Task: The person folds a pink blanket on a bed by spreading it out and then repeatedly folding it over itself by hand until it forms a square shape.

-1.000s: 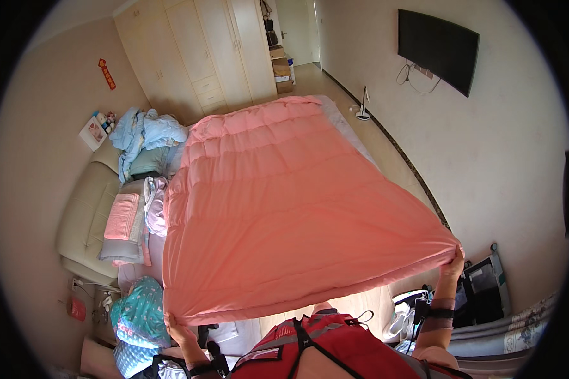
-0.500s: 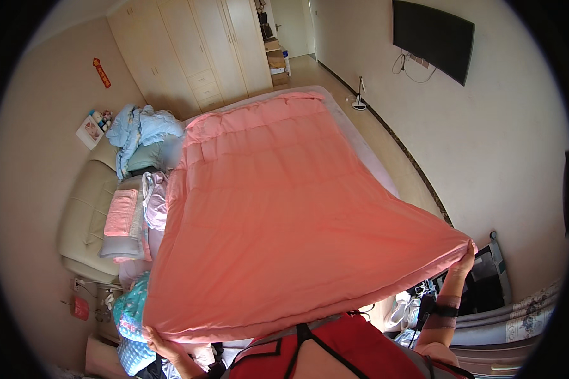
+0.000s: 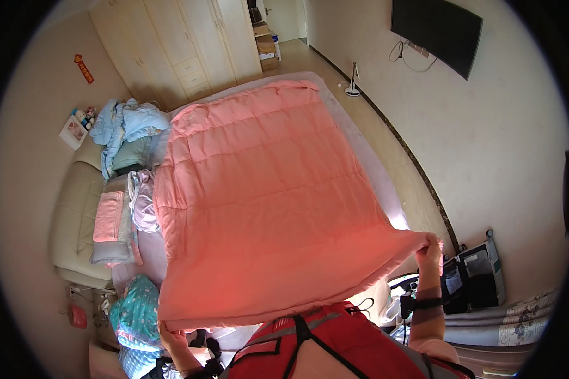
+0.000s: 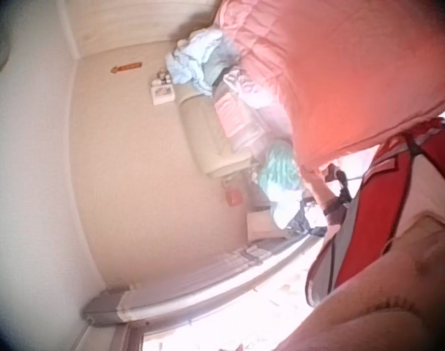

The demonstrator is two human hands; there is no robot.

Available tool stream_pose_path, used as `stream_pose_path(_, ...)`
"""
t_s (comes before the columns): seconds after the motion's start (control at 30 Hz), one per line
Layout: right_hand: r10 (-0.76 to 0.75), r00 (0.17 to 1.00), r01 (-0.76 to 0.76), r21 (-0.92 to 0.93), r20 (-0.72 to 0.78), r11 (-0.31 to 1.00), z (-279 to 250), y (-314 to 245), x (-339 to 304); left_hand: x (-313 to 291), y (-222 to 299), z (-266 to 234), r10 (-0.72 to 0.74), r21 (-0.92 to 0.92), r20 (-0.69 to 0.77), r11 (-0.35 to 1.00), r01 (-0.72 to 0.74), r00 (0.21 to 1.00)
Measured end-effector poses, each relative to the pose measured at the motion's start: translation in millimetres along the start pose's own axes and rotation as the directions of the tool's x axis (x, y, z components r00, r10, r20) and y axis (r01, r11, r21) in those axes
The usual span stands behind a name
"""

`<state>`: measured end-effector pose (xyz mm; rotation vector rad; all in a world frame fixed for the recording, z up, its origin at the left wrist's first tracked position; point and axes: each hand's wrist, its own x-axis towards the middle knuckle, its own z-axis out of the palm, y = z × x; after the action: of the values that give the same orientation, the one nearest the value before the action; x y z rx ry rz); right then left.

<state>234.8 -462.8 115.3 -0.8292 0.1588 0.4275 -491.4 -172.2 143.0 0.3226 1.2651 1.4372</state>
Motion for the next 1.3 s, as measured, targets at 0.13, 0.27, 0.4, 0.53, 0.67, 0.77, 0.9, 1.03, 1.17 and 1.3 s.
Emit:
stream_pose_path(0.13, 0.054, 0.999, -0.053, -0.055, 0.008, 0.997, 53.5, 41.0, 18.6, 34.5, -11.7, 28.0, -0.249, -0.046, -0.072, 0.968, 0.247, 0.966)
stream_pose_path(0.27, 0.053, 0.997, -0.05, -0.051, 0.058, 0.997, 102.5, 69.3, 71.5, 95.0, -6.0, 86.8, -0.316, 0.04, -0.125, 0.945, 0.324, 0.94)
stream_pose_path(0.4, 0.092, 0.994, -0.094, 0.038, 0.051, 0.995, 180.2, 114.0, 140.1, 206.1, 5.6, 151.5, -0.319, -0.035, -0.12, 0.948, 0.317, 0.94)
stream_pose_path(0.53, -0.056, 0.961, 0.171, -0.42, 0.271, 0.891, 186.8, 157.8, 283.9, 315.0, -51.3, 261.2, -0.338, 0.109, -0.192, 0.926, 0.362, 0.922)
stream_pose_path(0.67, 0.063, 0.97, 0.064, -0.5, 0.233, 0.864, 252.0, 211.3, 351.9, 382.4, -82.0, 354.0, -0.098, 0.178, 0.035, 0.98, 0.091, 0.995)
stream_pose_path(0.77, 0.346, 0.93, -0.368, -0.26, -0.128, 0.893, 293.1, 260.4, 349.6, 387.3, -120.9, 391.9, -0.167, 0.147, -0.094, 0.973, 0.179, 0.981)
stream_pose_path(0.9, 0.43, 0.899, -0.399, -0.552, -0.079, 0.732, 216.9, 318.1, 329.2, 346.8, -218.5, 395.3, -0.387, 0.298, 0.156, 0.895, 0.33, 0.909)
stream_pose_path(1.03, 0.263, 0.85, -0.52, -0.807, -0.456, 0.282, 45.1, 302.5, 343.5, 253.9, -333.6, 383.2, -0.718, 0.313, 0.121, 0.683, 0.66, 0.685)
stream_pose_path(1.17, -0.078, 0.942, -0.325, -0.945, -0.326, 0.021, -107.8, 202.9, 320.0, 169.1, -392.7, 360.2, -0.886, 0.316, -0.079, 0.413, 0.854, 0.457)
stream_pose_path(1.3, -0.081, 0.631, -0.73, -0.626, -0.771, 0.273, -28.8, 282.5, 272.8, 165.5, -336.7, 300.8, -0.76, 0.413, -0.313, 0.431, 0.802, 0.569)
